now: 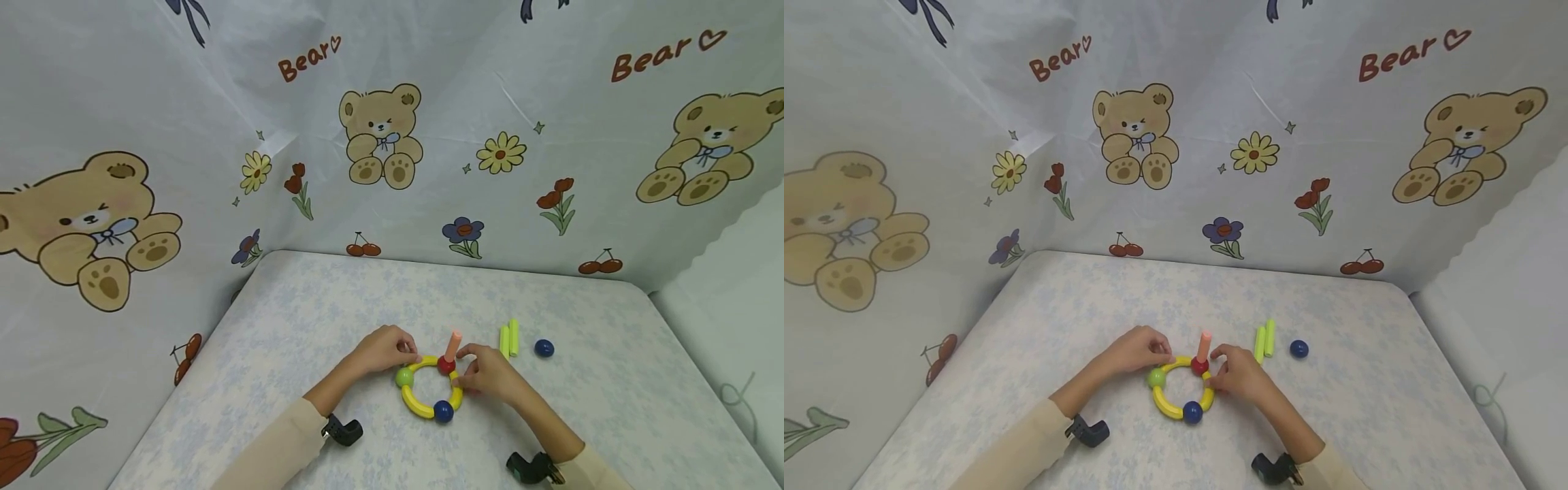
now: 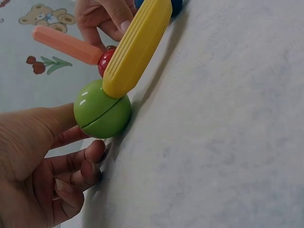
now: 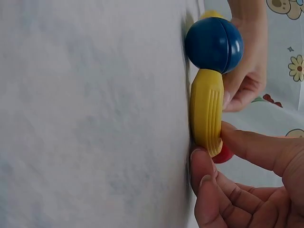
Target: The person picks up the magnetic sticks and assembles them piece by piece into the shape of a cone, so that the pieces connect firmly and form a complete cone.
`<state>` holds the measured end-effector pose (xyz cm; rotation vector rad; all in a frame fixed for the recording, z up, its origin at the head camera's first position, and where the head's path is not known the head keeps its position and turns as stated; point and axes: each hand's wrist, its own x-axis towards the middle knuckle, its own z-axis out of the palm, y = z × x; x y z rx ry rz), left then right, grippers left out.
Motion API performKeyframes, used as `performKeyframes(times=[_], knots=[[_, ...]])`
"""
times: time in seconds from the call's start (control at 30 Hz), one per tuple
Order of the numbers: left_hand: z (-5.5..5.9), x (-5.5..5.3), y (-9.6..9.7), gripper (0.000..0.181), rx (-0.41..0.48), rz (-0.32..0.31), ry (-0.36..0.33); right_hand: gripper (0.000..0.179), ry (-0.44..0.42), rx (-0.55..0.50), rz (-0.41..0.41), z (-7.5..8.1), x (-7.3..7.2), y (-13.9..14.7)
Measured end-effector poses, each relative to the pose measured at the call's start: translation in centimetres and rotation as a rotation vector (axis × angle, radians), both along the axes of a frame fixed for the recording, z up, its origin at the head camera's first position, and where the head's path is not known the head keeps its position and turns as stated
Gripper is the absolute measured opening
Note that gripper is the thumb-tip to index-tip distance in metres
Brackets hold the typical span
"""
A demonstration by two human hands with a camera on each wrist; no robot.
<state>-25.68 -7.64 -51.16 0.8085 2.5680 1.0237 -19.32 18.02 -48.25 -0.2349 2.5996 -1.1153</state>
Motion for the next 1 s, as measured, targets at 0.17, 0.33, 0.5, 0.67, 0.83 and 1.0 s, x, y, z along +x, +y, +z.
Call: performKeyframes(times=[0.17,0.33,0.5,0.67,0.83,1.0], knots=[[0.0,-0.4,0.7,0.013,-0.010,0.011,0.007,0.049,-0.035,-0.013,-0.011,-0.1,0.5,-0.1],[-0.1,-0.6,0.6,0.014,-0.012,0.009,-0.006,0.045,-0.016,-0.002,0.007,-0.2,0.3,0.2],[0.5,-0.5,-1.0,0.015,0.041,-0.012,-0.117,0.037,0.034,0.003,0.016,-0.4,-0.4,0.7],[1.4,0.6,-2.8,0.011,0.071,-0.053,-0.196,0.030,0.072,-0.016,0.027,-0.5,-1.0,1.0],[1.4,1.7,-3.3,0.015,0.079,-0.071,-0.217,0.020,0.105,-0.031,0.083,-0.6,-1.5,1.1],[0.9,2.0,-3.3,0.015,0.106,-0.040,-0.207,0.019,0.134,-0.034,0.120,-0.7,-1.5,1.1]])
